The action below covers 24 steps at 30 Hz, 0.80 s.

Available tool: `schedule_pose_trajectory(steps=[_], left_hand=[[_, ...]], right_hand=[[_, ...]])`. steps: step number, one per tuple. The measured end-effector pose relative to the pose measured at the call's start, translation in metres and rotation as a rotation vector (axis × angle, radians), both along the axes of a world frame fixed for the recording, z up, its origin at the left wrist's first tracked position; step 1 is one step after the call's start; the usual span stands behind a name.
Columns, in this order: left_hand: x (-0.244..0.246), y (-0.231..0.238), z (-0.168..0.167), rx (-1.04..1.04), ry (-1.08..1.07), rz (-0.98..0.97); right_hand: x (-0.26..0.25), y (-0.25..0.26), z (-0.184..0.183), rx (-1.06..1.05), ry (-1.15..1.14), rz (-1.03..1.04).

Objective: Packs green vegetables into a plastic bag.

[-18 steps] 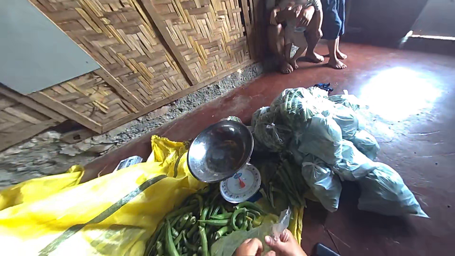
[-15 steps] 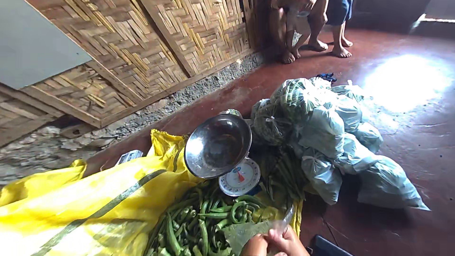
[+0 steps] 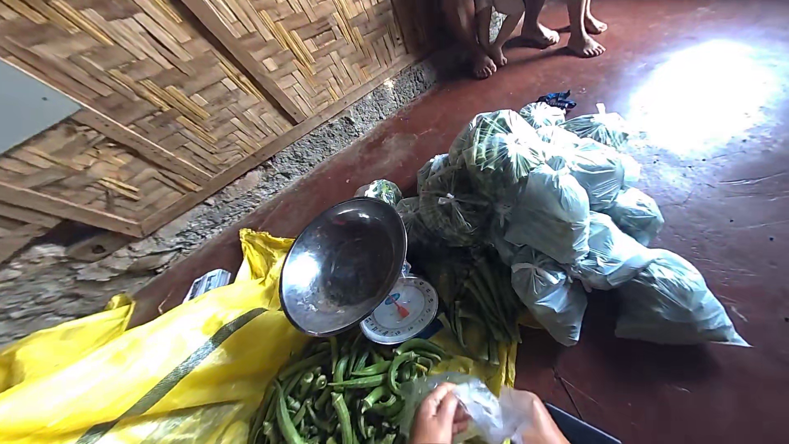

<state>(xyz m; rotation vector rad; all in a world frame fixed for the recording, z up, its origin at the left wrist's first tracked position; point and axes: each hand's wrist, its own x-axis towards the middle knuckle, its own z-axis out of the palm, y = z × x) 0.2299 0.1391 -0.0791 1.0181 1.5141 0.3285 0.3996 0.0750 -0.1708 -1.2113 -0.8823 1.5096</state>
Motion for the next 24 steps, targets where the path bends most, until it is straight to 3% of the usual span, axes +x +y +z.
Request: schedule_pose_trajectory(steps=[2,3,5,8,9,11,15,18,21,22,24], left_hand=[[0.006,0.006,0.0,-0.137,-0.341,0.487],[0.011,0.008,0.001,-0.156,-0.441,0.643],[0.021,0.008,0.004,-0.151,-0.514,0.709],[0.03,0.002,-0.006,-0.097,-0.356,0.391],[0.028,0.001,-0.012,-0.057,-0.284,0.269],[0.028,0.007,-0.02,-0.023,-0.212,0.225],[0.039,0.018,-0.026,-0.052,-0.264,0.308],[0.052,0.023,-0.026,0.025,-0.075,-0.021],[0.07,0.023,0.001,0.491,0.471,-0.479],[0.077,0.018,0.005,0.727,0.512,-0.531],[0.093,0.003,0.006,0.842,0.369,-0.611]], right_hand=[[0.015,-0.005,-0.01,-0.063,-0.131,-0.048],[0.023,-0.009,-0.015,-0.069,-0.204,-0.07],[0.039,-0.019,-0.02,-0.013,-0.36,-0.099],[0.065,-0.029,-0.023,0.089,-0.541,-0.175],[0.075,-0.03,-0.026,0.048,-0.557,-0.223],[0.096,-0.029,-0.034,-0.077,-0.624,-0.273],[0.118,-0.016,-0.018,-0.143,-0.872,0.058],[0.091,-0.003,0.001,0.032,-0.677,0.189],[0.065,0.006,-0.009,-0.013,-0.426,0.207],[0.058,0.007,-0.014,-0.025,-0.421,0.156],[0.05,0.007,-0.021,-0.054,-0.328,-0.012]])
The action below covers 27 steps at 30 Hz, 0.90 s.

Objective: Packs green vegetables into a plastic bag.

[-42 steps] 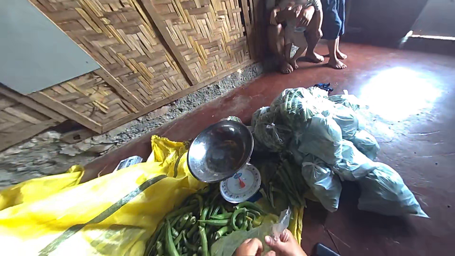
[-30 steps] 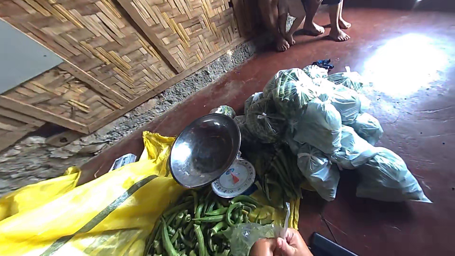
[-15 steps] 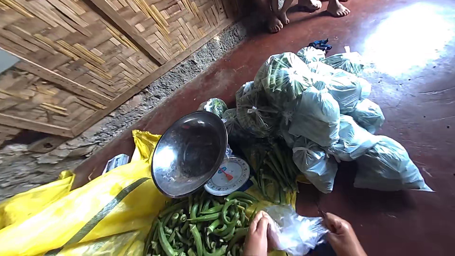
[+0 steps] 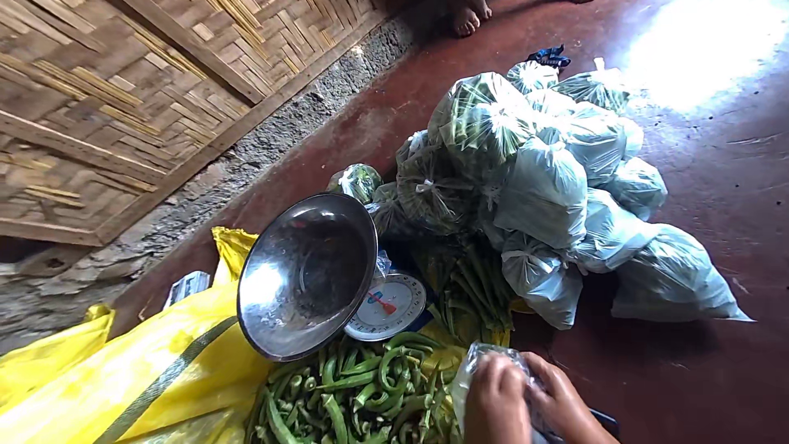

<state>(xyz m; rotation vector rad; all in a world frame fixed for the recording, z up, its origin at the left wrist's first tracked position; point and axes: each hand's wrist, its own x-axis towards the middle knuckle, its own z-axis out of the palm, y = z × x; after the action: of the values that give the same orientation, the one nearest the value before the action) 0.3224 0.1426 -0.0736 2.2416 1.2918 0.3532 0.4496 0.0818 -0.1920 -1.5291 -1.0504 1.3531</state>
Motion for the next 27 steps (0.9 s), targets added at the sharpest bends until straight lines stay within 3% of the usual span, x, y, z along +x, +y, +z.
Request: schedule_pose_trajectory(steps=[2,4,6,8,10,12,14,16,22,27], left_hand=[[0.009,-0.012,-0.01,-0.358,0.16,-0.083],[0.005,-0.008,-0.034,-0.723,0.552,-0.073],[-0.019,-0.002,-0.069,-0.873,0.776,-0.033],[-0.044,0.009,-0.083,-0.966,0.724,-0.139],[-0.054,0.032,-0.072,-1.08,0.42,-0.284],[-0.047,0.047,-0.052,-1.063,-0.021,-0.081],[-0.021,0.068,-0.042,-0.81,-0.151,0.265],[0.007,0.097,-0.055,-0.654,-0.062,0.386],[0.089,0.125,-0.107,-0.566,0.465,0.511],[0.069,0.131,-0.124,-0.436,0.387,0.624]], right_hand=[[-0.002,-0.001,0.004,-0.089,0.315,-0.227],[0.01,0.004,0.02,-0.279,0.69,-0.404],[0.033,0.005,0.028,-0.434,0.935,-0.45],[0.047,-0.003,0.021,-0.485,1.08,-0.397],[0.053,-0.008,0.012,-0.492,1.07,-0.418],[0.054,-0.008,0.008,-0.497,0.957,-0.479],[0.052,-0.006,0.008,-0.516,0.931,-0.514],[0.047,-0.005,0.009,-0.528,0.944,-0.495],[0.045,-0.003,0.011,-0.538,0.972,-0.474],[0.056,-0.006,0.01,-0.467,0.968,-0.425]])
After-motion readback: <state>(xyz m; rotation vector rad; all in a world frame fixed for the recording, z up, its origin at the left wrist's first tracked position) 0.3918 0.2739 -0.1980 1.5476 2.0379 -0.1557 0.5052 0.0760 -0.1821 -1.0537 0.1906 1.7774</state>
